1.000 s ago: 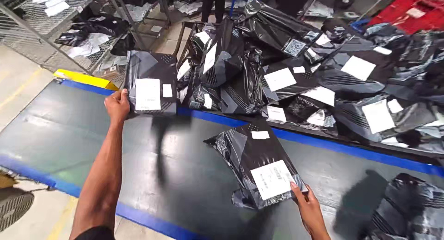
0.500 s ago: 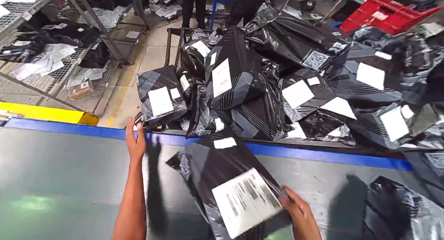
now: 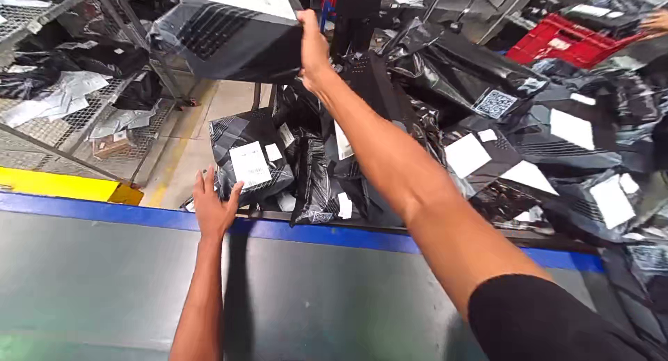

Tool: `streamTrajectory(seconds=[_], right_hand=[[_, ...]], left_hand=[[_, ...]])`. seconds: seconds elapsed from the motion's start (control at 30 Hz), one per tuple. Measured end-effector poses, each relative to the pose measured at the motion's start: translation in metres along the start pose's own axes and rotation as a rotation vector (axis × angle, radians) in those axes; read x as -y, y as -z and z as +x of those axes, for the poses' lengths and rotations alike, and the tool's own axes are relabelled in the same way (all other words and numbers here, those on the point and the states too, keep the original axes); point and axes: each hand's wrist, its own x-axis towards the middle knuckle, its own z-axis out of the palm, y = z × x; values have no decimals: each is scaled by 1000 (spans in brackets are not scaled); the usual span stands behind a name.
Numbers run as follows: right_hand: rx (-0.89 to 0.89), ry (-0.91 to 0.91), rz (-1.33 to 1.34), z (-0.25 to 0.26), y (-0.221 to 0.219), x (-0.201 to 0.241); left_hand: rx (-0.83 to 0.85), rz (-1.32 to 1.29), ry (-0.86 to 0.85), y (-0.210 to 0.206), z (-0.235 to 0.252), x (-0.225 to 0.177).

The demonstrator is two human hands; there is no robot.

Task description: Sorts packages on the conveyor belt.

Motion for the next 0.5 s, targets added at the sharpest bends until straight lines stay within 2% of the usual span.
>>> streamTrajectory(seconds=[0.07,0.13,0.23,0.3,0.37,0.43,0.5], right_hand=[[-35,-20,-168,46,-39,-39],[-39,-126,-302,83,-67,-78],[-57,-253,-477,117,-81,-150],[-82,-298,-671,116,-83,-211],[-114,-289,-803,103,-87,-252],[-76,-263,-900,94,-84,-251],[98,-207,-1051,80,-78,-219]], left_hand=[[224,6,10,-17,54,-1],[375,31,-16,-30,75,8],[407,33,-55,-35,78,15],[408,32,-53,-34,75,20],[427,40,-35,-35,72,23],[430,39,-31,-38,74,23],[431,53,-37,-37,75,26]])
